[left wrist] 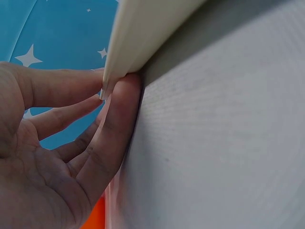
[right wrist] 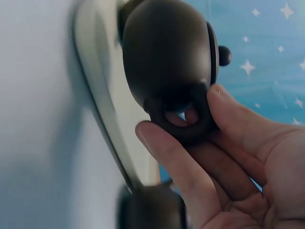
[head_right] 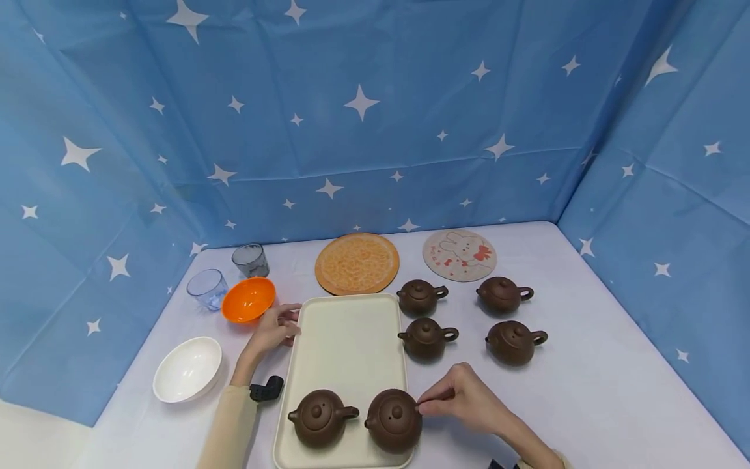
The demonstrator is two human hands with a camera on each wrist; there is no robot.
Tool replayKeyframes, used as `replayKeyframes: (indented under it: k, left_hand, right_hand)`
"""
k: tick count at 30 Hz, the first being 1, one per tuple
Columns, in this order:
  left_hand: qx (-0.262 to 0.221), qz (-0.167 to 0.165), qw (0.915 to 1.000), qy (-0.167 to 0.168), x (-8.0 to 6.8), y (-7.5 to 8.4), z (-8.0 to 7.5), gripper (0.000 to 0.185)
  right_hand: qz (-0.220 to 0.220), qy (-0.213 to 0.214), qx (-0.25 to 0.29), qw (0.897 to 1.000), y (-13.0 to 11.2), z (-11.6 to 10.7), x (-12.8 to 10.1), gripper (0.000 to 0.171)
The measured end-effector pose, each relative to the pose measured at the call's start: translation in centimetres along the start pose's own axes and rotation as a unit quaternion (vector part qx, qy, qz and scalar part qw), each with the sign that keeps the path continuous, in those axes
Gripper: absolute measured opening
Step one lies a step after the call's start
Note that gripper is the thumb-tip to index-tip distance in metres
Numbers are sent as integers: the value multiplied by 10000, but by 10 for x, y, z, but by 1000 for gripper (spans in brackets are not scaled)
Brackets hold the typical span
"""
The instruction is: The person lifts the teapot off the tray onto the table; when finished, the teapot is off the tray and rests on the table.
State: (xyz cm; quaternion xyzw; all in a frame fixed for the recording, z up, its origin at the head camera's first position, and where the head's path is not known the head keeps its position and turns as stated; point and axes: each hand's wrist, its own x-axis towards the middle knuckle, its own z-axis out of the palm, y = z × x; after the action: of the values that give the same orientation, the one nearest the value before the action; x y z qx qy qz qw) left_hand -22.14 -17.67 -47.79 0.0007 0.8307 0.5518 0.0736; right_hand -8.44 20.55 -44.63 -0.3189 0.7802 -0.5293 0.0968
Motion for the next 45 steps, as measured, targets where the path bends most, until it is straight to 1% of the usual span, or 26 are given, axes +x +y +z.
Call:
replayKeyframes:
  k: [3,6,9,12,16,21,26,31,37,39,42,45]
  left_hand:
    - [13,-21,10000,-19,0,0,-1,51]
    - [11,-27,10000,-22,0,-1,-2,51]
    - [-11,-5,10000,6,0,-2,-2,52]
    - [11,40,10000,42,0,-2,-1,52]
    - [62,46,9999,111,1,-2,1,52]
    - [91,6,9998,174,1,0,1,52]
    - [126,12,9998,157,1,0,2,51]
    - [94,-6,9998,153,0,0,2,51]
    - [92,-2,9998,163,0,0,2,51]
    - [82,-9,9998,170,0,0,2,52]
    - [45,-31,9998,184,1,-1,2,52]
    - [54,1,9999,164,1,-1,2,52]
  right_hand:
    - [124,-73,31,9999,-3,-14,-4,15]
    - [391,-181,50,9991,-4,-31,-10,16]
    - [438,-231,-43,9988,-3,-49,-17,15]
    - [391,-235,-92,9989,1,-66,-26,14]
    - [421,-198,-27,9989,6,-85,-41,17]
    - [574,-106,-30,9983,13,-106,-64,21]
    - [779,-250,234,9964,21,-125,-86,25]
    - [916,-410,454,9939,32,-139,-105,29]
    - [1465,-290,354,9882,41,-151,-124,27]
    - [1561,-250,321,9869,44,-153,-127,26]
    - [1605,-235,339,9862,49,-155,-131,26]
    - [1507,-253,388,9875,53,-156,-135,27]
